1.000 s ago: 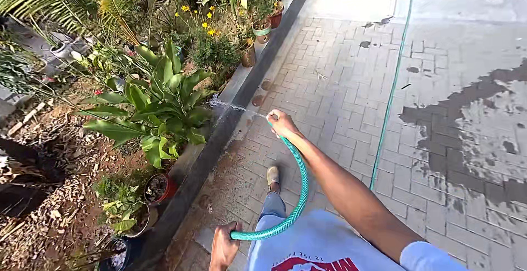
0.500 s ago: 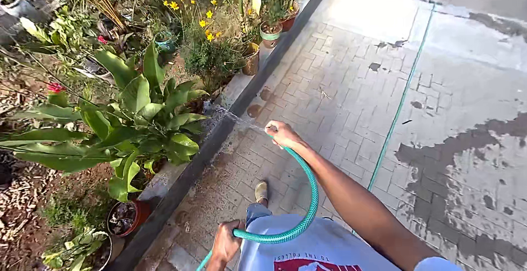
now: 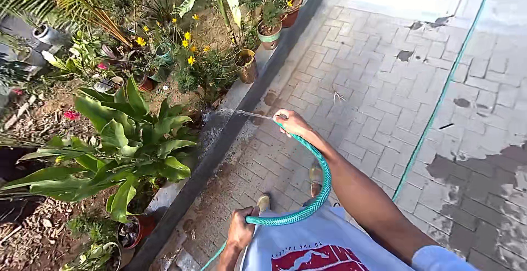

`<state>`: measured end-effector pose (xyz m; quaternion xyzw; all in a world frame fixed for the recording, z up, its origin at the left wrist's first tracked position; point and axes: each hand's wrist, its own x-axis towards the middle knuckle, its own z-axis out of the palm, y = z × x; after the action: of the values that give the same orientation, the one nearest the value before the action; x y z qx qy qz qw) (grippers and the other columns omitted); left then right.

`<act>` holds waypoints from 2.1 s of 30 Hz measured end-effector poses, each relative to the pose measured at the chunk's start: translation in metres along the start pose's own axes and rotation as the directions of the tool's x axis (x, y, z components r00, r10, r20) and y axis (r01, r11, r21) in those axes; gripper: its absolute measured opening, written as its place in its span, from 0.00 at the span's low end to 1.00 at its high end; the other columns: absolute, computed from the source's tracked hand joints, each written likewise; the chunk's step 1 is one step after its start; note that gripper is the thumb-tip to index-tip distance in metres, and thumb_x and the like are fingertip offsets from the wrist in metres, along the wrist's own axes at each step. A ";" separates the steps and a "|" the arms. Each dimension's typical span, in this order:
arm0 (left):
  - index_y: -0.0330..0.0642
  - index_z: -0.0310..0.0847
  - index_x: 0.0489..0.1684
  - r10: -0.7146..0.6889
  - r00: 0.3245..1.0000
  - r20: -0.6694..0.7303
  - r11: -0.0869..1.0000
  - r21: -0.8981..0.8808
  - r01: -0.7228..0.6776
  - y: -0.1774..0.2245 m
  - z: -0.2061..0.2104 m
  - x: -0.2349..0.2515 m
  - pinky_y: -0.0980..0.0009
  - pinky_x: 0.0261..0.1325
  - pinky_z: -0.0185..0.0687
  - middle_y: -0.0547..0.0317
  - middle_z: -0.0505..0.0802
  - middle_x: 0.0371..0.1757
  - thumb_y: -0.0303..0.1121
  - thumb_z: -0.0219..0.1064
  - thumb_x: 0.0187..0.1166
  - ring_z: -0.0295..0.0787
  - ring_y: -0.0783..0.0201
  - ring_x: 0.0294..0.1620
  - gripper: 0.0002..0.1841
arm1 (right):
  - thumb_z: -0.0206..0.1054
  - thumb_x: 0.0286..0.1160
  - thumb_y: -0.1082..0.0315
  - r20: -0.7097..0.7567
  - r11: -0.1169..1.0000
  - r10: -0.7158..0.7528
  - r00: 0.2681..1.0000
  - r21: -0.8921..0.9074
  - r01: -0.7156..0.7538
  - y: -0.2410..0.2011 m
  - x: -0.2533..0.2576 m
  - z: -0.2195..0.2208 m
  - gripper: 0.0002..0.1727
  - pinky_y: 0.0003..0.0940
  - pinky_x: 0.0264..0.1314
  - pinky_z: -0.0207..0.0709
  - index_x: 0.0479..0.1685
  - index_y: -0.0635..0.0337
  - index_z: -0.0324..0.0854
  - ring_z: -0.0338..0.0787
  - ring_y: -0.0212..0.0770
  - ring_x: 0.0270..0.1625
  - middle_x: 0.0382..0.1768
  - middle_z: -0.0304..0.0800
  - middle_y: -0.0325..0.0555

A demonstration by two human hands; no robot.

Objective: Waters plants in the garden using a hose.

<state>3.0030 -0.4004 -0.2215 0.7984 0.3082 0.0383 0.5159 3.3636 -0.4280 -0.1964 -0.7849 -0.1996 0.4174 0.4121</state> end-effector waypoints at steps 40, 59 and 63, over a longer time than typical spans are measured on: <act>0.50 0.70 0.06 -0.287 0.658 -0.696 0.952 -0.284 0.115 0.000 0.050 -0.022 0.80 0.18 0.60 0.76 0.71 0.10 0.44 0.60 0.82 0.65 0.84 0.13 0.25 | 0.55 0.94 0.54 0.645 0.840 -0.059 0.762 -0.380 0.387 -0.070 0.109 0.199 0.17 0.34 0.21 0.77 0.67 0.52 0.80 0.79 0.39 0.16 0.26 0.83 0.51; 0.51 0.73 0.09 -0.368 0.724 -0.583 0.925 -0.311 0.219 -0.005 0.024 0.012 0.79 0.19 0.60 0.78 0.71 0.10 0.40 0.60 0.79 0.64 0.83 0.13 0.21 | 0.56 0.92 0.56 0.192 0.902 -0.031 0.981 -0.419 0.110 -0.053 0.174 0.114 0.17 0.50 0.33 0.84 0.67 0.55 0.81 0.88 0.52 0.27 0.36 0.89 0.60; 0.51 0.71 0.07 -0.336 0.729 -0.597 0.940 -0.266 0.215 -0.006 0.019 0.014 0.79 0.18 0.57 0.77 0.69 0.09 0.41 0.60 0.79 0.63 0.82 0.11 0.22 | 0.57 0.92 0.56 0.180 0.918 -0.036 0.983 -0.384 0.104 -0.051 0.178 0.110 0.17 0.49 0.31 0.83 0.66 0.54 0.81 0.86 0.51 0.26 0.36 0.88 0.59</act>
<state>3.0186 -0.4066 -0.2391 0.6339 0.5744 0.2551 0.4507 3.3764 -0.2285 -0.2763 -0.8055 -0.3411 0.4191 0.2434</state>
